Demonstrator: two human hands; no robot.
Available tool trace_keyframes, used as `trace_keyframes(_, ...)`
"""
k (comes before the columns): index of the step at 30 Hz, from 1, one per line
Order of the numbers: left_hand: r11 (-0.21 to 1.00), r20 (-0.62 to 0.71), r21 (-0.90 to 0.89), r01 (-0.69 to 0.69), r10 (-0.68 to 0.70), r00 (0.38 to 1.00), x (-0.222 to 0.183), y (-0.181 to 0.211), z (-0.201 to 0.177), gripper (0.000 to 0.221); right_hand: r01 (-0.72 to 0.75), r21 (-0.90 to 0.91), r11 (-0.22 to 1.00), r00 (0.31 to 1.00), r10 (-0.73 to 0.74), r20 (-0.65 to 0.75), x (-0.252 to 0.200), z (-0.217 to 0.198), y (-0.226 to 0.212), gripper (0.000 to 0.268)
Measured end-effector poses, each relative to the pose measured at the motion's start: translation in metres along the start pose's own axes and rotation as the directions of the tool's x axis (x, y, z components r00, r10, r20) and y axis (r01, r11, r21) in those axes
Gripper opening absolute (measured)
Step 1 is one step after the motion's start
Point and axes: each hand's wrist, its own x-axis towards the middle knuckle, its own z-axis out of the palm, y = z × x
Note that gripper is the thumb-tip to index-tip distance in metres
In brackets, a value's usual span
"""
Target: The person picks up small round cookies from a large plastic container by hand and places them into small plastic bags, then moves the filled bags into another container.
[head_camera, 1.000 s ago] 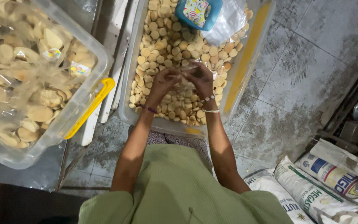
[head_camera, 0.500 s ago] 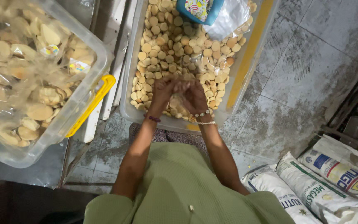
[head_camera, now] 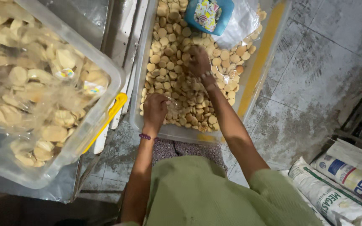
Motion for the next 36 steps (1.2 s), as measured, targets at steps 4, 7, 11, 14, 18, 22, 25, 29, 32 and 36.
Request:
trace_keyframes(4,0.995,0.023,0.077,0.064,-0.066,0.998,-0.006,-0.009,-0.001,0.015,-0.271,-0.340,0.900,0.957,0.289,0.001,0.020,0.066,-0.016,0.063)
trace_keyframes(7,0.996,0.002,0.082,0.044,-0.044,0.999,-0.004,-0.012,-0.002,0.015,-0.140,-0.446,0.884,0.987,0.159,0.006,0.008,0.090,-0.018,0.078)
trace_keyframes(11,0.997,0.005,0.067,0.038,-0.038,0.999,-0.004,-0.017,-0.005,0.013,0.024,-0.010,1.000,1.000,-0.023,0.020,-0.013,0.088,0.013,0.045)
trace_keyframes(14,0.999,0.009,0.042,0.028,-0.028,1.000,-0.004,-0.020,-0.007,0.011,-0.289,0.756,0.588,0.957,0.170,0.234,-0.029,0.057,0.029,0.038)
trace_keyframes(18,1.000,0.005,0.012,0.016,-0.016,1.000,0.004,-0.018,-0.008,0.011,-0.500,0.676,-0.542,0.740,0.138,0.658,-0.061,-0.019,0.011,0.035)
trace_keyframes(22,0.999,0.007,0.025,-0.038,0.037,0.999,0.008,-0.018,0.000,0.012,-0.439,0.662,-0.607,0.729,0.190,0.658,-0.085,-0.057,-0.034,0.037)
trace_keyframes(25,0.997,0.074,0.067,-0.035,0.030,0.997,0.015,-0.023,0.005,0.014,-0.417,0.654,-0.631,0.753,0.164,0.638,-0.094,-0.071,-0.056,0.041)
trace_keyframes(29,0.990,0.075,0.098,-0.106,0.099,0.992,0.023,-0.024,0.012,0.017,-0.444,0.630,-0.637,0.746,0.126,0.653,-0.102,-0.091,-0.071,0.040)
trace_keyframes(32,0.990,0.103,0.077,-0.117,0.108,0.989,0.027,-0.018,0.019,0.019,-0.471,0.600,-0.647,0.758,0.053,0.651,-0.099,-0.104,-0.087,0.042)
trace_keyframes(36,0.998,0.197,0.020,-0.058,0.053,0.979,0.027,-0.009,0.027,0.032,-0.624,0.643,-0.444,0.707,0.030,0.707,-0.087,-0.119,-0.109,0.043)
